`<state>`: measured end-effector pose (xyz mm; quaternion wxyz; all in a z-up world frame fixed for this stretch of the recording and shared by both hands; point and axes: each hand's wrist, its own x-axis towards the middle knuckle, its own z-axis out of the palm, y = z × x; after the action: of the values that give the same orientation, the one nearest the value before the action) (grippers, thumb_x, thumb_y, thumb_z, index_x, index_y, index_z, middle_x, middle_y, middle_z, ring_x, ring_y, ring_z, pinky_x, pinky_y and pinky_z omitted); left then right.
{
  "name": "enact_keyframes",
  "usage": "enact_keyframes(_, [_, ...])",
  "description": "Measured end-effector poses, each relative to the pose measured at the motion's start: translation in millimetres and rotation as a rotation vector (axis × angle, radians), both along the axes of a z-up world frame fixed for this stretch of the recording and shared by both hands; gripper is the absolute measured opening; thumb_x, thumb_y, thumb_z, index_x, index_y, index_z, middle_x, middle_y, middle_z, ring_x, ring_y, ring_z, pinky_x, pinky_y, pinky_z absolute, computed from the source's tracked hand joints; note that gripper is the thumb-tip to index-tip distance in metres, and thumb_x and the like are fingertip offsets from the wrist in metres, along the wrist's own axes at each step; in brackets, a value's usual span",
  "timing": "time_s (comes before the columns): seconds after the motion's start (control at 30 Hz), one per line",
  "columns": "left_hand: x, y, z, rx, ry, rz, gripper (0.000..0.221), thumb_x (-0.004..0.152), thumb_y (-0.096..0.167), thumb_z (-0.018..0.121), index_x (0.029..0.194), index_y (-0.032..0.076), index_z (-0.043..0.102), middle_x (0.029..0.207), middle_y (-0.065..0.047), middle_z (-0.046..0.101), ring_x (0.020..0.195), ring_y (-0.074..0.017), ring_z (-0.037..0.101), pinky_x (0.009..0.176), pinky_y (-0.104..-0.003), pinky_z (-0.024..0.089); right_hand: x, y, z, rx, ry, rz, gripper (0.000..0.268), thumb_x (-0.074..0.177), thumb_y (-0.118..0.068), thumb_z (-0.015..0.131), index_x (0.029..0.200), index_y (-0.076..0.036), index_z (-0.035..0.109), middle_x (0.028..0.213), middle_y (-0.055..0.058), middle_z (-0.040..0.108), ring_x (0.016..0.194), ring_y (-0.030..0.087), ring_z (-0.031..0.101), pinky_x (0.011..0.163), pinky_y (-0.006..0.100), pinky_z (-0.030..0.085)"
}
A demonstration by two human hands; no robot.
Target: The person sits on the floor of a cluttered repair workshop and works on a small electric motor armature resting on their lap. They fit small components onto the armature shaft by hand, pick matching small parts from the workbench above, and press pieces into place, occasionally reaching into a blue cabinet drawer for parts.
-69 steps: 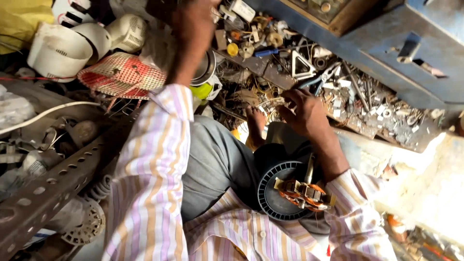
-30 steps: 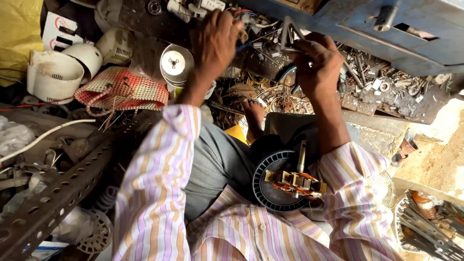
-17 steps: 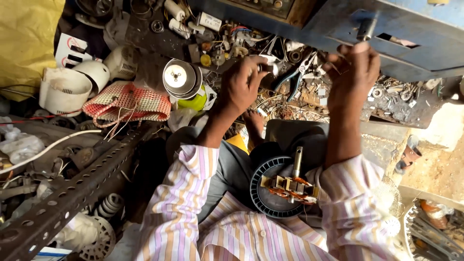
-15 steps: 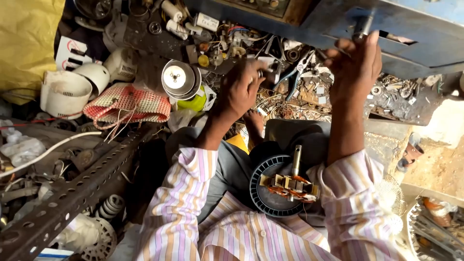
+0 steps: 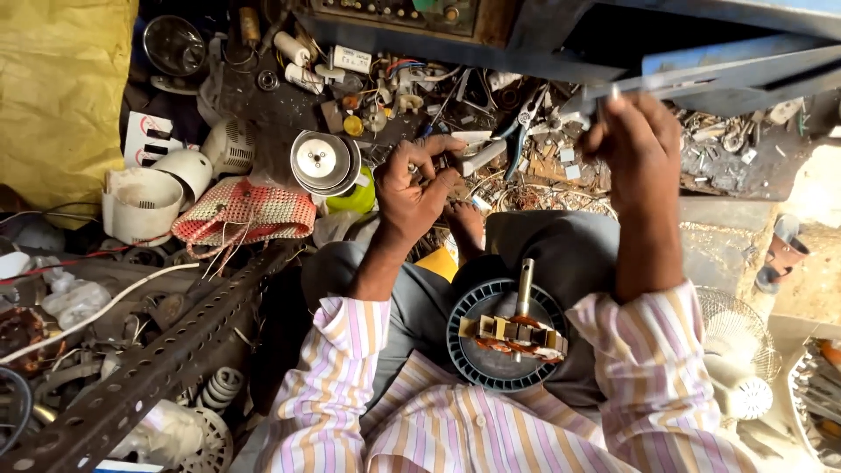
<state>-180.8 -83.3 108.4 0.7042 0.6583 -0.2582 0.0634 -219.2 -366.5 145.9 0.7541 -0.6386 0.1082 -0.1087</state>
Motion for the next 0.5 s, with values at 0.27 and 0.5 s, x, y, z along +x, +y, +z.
enact_keyframes(0.27, [20.2, -51.8, -15.2, 0.222, 0.066, 0.012, 0.030, 0.091, -0.004, 0.077, 0.096, 0.004, 0.049, 0.090, -0.012, 0.067, 0.078, -0.0190, 0.071, 0.058, -0.030, 0.058, -114.1, -36.3, 1.0, 0.191, 0.154, 0.018, 0.026, 0.104, -0.025, 0.060, 0.109, 0.000, 0.066, 0.094, 0.011, 0.068, 0.086, 0.020, 0.066, 0.076, 0.033, 0.051])
enact_keyframes(0.5, [57.9, -188.1, -42.1, 0.349, -0.012, -0.011, 0.023, 0.093, -0.001, 0.066, 0.097, 0.006, 0.045, 0.077, -0.007, 0.055, 0.066, -0.0186, 0.061, 0.053, -0.034, 0.049, -145.2, -53.1, -30.9, 0.205, 0.116, -0.070, 0.035, 0.109, -0.027, 0.060, 0.088, 0.001, 0.061, 0.084, 0.017, 0.069, 0.083, 0.027, 0.069, 0.076, 0.037, 0.053])
